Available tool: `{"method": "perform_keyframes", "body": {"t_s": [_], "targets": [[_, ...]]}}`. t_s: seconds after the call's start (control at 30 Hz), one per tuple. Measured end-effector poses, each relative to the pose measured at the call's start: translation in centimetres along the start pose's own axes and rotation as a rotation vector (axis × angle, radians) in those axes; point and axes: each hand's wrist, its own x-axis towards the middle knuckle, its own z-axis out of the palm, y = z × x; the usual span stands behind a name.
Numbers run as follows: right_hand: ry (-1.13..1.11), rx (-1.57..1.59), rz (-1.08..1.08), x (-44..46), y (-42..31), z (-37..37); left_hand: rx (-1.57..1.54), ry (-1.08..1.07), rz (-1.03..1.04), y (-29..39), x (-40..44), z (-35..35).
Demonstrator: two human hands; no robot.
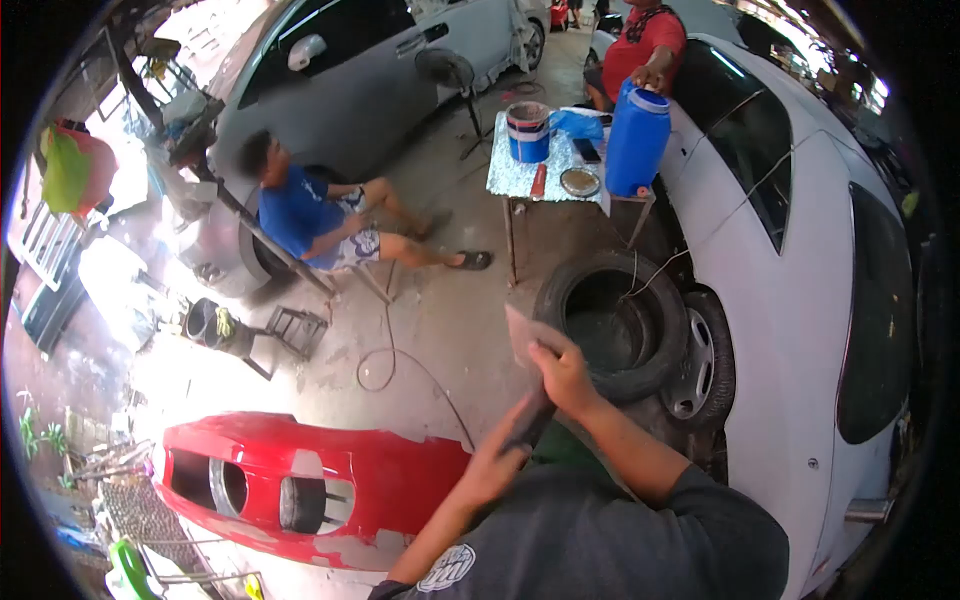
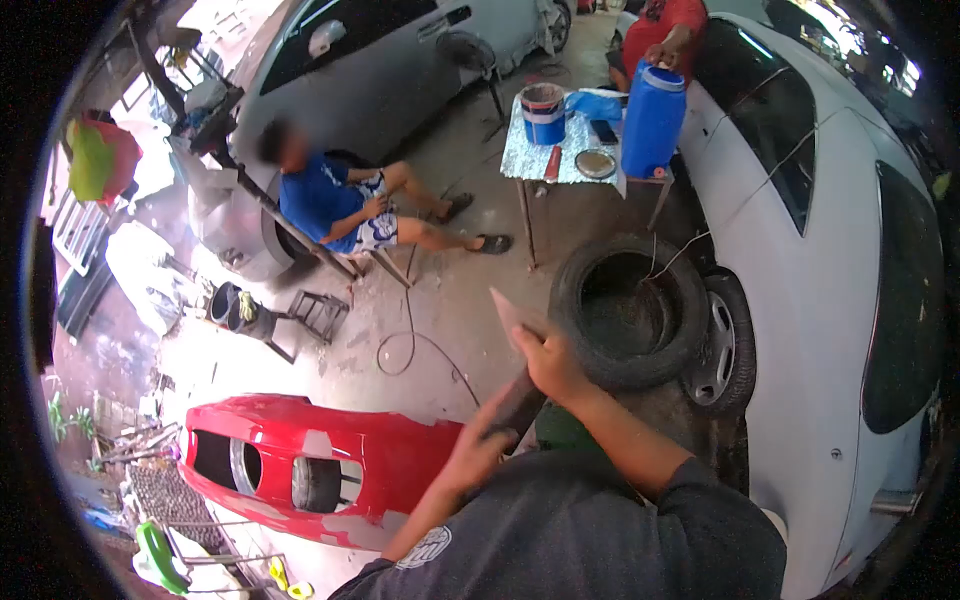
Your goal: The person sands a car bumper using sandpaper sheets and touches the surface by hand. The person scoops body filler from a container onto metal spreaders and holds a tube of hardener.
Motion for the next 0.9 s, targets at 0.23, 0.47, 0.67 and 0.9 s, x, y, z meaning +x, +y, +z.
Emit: {"method": "perform_keyframes", "body": {"t_s": [0.23,0.47,0.67,0.9], "targets": [[-0.166,-0.220,-0.397,4.6,-2.2,-1.2,-0.943,0.383,-0.348,0.4,7.9,-8.7],[-0.366,-0.203,-0.374,13.4,-2.0,-2.4,-0.787,0.139,-0.389,-0.7,15.1,-12.6],[-0.289,0.309,0.138,16.8,0.3,-1.7,-0.454,0.688,-0.132,-1.5,23.8,-9.3],[-0.282,0.156,-0.013,22.1,1.9,-3.1,-0.328,0.282,-0.009,-3.5,28.0,-6.3]]}}
